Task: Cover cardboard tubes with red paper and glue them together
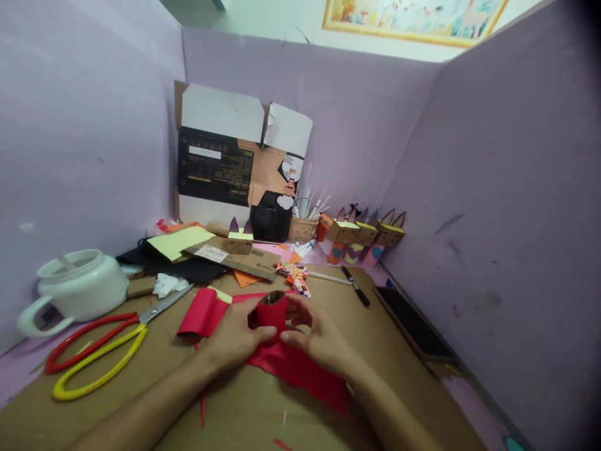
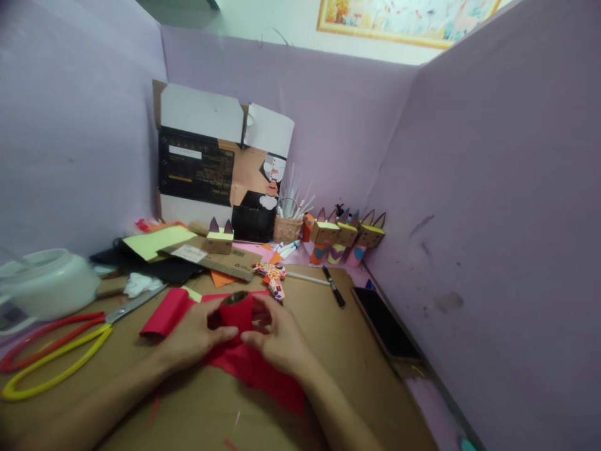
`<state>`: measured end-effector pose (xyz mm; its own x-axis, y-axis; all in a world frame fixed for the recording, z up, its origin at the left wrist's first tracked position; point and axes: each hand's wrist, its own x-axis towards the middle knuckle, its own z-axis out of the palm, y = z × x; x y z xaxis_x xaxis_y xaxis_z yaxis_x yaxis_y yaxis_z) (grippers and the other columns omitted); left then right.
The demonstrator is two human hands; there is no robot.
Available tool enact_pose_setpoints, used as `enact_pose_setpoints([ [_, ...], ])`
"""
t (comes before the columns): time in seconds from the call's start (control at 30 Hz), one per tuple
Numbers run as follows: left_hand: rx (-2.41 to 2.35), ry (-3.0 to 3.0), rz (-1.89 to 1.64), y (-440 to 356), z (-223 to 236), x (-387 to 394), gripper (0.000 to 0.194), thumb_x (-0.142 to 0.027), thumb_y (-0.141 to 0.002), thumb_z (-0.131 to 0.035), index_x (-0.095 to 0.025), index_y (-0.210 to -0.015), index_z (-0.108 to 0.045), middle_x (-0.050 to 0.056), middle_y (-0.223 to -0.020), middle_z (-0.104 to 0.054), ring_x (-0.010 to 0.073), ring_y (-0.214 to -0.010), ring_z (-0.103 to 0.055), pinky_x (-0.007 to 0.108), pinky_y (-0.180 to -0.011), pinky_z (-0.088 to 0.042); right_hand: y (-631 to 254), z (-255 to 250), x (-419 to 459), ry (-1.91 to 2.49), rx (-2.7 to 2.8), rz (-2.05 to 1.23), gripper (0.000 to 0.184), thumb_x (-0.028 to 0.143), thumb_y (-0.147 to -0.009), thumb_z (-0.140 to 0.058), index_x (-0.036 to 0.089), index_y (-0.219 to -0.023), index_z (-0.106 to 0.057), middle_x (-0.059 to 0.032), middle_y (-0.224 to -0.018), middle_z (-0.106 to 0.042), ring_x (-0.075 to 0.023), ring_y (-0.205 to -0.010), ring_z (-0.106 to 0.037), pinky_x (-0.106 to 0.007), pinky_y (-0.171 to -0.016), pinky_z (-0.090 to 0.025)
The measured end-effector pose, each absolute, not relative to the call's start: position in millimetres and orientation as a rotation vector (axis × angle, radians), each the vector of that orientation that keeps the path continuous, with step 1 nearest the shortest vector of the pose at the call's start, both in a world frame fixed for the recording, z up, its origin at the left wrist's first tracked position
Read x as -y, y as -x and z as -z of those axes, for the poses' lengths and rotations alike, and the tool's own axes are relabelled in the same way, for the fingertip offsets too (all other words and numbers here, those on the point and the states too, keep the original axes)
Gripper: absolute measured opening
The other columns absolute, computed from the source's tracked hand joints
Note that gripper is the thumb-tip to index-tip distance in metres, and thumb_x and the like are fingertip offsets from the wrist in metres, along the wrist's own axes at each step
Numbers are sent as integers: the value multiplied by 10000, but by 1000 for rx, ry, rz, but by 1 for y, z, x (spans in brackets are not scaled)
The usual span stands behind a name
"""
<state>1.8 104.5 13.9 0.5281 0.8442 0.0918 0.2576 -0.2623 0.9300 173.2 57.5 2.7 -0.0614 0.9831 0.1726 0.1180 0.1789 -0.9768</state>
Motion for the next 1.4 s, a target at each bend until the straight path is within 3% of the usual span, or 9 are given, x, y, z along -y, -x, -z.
enact_pose_setpoints([
  [0.13, -934, -1750, -771, -2, -17, -104, 321, -284, -678, -654, -145, -963, -605, 64, -911, -680, 243, -854, -619, 340, -751, -475, -169, -5, -56, 1028, 1289, -1200, 476, 287, -686, -719, 186, -1122, -554, -102, -1045, -662, -240, -977, -612, -427, -899, -442],
  [0.27, -921, -1660, -786, -7, -13, -102, 324, -294, -628, -691, -155, -887, -555, 12, -753, -607, 190, -738, -582, 286, -646, -451, -163, -7, -54, 869, 1287, -1281, 396, 363, -745, -678, 188, -1090, -595, -89, -1081, -662, -233, -1021, -605, -415, -960, -404],
  [0.47, -871, -1604, -779, -10, -13, -97, 349, -217, -558, -713, -174, -823, -491, -79, -614, -459, 98, -563, -444, 212, -510, -363, -160, -7, -52, 1061, 1222, -1201, 372, 392, -654, -749, 153, -917, -641, -57, -857, -701, -210, -793, -639, -336, -748, -490],
  [0.77, -789, -1669, -890, 1, -21, -103, 299, -372, -675, -653, -153, -847, -545, 10, -761, -563, 139, -687, -518, 256, -622, -411, -164, -18, -50, 782, 969, -1483, 426, 428, -695, -693, 135, -998, -631, -97, -841, -701, -238, -763, -663, -339, -687, -515],
  [0.97, -879, -1965, -752, 0, -22, -94, 381, -284, -642, -685, -176, -987, -564, 19, -862, -617, 153, -691, -525, 263, -618, -431, -162, -14, -48, 851, 1113, -1258, 403, 298, -607, -784, 173, -955, -624, -60, -891, -676, -222, -820, -626, -355, -791, -477],
  [1.2, -842, -2393, -858, 4, -17, -88, 153, -258, -780, -540, -162, -894, -577, 64, -842, -620, 199, -762, -556, 300, -665, -449, -156, -15, -48, 972, 1256, -1109, 263, 179, -585, -763, 174, -821, -649, -19, -796, -632, -169, -746, -561, -282, -709, -472],
  [1.4, -742, -2533, -1009, 3, -10, -86, 331, -118, -758, -484, -134, -1084, -541, 130, -1025, -625, 246, -938, -575, 362, -786, -485, -154, -15, -49, 1027, 1336, -909, 170, 164, -599, -744, 181, -748, -666, -13, -802, -613, -179, -789, -550, -268, -705, -460],
])
